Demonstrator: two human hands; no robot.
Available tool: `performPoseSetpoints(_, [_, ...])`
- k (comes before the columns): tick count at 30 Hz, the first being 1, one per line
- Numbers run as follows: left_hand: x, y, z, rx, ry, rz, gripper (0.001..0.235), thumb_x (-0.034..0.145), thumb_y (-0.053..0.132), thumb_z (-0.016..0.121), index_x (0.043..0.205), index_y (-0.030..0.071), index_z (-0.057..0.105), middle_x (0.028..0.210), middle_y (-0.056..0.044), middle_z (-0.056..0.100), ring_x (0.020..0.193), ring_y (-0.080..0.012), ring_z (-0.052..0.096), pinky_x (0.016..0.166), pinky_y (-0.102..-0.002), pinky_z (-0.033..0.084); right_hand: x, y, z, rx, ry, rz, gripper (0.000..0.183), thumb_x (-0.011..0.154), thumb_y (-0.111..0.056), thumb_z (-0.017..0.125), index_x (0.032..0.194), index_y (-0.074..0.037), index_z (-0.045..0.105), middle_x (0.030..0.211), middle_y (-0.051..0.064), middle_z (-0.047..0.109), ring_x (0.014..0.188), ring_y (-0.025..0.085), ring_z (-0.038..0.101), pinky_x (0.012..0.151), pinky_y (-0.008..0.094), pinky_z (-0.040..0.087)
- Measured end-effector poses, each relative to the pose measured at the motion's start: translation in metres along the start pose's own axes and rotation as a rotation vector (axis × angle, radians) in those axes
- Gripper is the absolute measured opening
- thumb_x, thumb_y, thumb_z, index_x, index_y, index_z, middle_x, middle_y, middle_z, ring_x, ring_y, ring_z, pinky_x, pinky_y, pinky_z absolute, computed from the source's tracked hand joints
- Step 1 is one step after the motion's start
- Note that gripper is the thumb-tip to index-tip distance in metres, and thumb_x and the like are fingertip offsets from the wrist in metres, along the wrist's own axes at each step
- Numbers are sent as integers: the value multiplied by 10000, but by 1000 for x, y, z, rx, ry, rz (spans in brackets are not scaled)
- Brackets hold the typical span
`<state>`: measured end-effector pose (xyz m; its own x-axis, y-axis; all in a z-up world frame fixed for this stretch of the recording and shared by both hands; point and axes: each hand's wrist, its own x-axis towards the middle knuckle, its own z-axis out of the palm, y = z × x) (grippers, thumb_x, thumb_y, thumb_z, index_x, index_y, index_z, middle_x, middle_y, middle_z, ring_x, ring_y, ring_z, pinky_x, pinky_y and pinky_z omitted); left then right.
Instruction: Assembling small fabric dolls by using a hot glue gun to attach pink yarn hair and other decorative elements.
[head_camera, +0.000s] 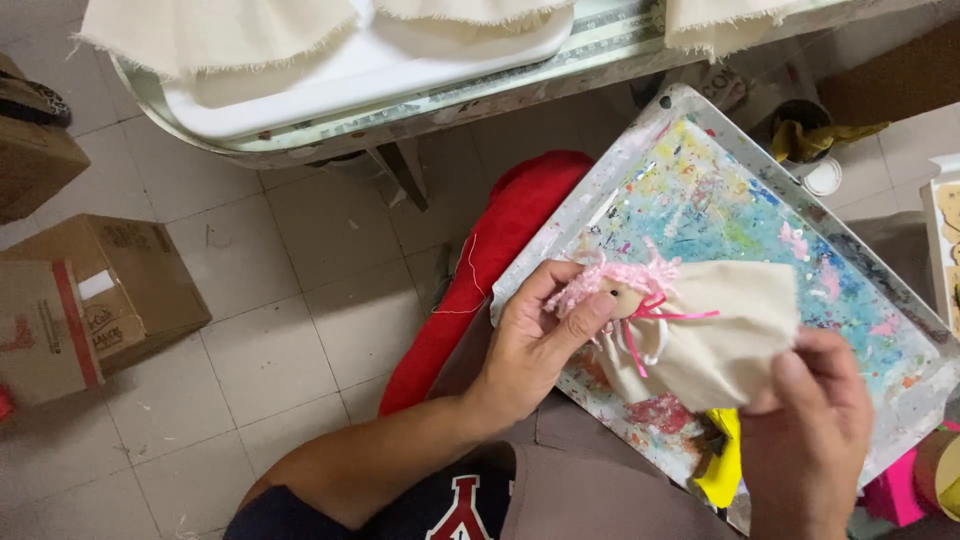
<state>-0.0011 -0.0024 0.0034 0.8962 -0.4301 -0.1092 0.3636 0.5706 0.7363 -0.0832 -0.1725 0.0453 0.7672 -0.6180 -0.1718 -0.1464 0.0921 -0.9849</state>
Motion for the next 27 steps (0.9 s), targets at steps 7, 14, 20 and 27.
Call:
performPoseSetpoints(7, [-8,2,16,15,-30,-83,170,853,183,629,922,67,526,867,-73,617,707,-144,615,547,-244,561,-7,-14,33,134,-50,262,511,649,-49,623,1141,21,503,950,104,606,816,192,592,729,280,481])
performPoseSetpoints(14, [-10,-2,17,169,66,-123,195,780,195,671,792,119,492,965,-39,523,930,-92,498,827,-199,410,-8,-13,42,101,-32,254,331,644,20,653,957,58,554,820,142,635,695,203,614,670,302,532])
performPoseSetpoints(20, [-12,-4,19,178,41,-106,190,777,155,682,788,111,497,885,-17,550,924,-84,523,818,-192,426,-8,-2,32,100,-71,228,292,644,-53,693,895,-12,551,719,46,602,603,121,560,560,239,464])
performPoseSetpoints(27, [-10,0,20,173,35,-71,183,795,172,664,780,111,492,832,8,489,899,-93,493,814,-204,397,-8,-1,33,146,-105,294,243,646,-34,681,857,6,569,681,80,618,573,144,567,551,271,463])
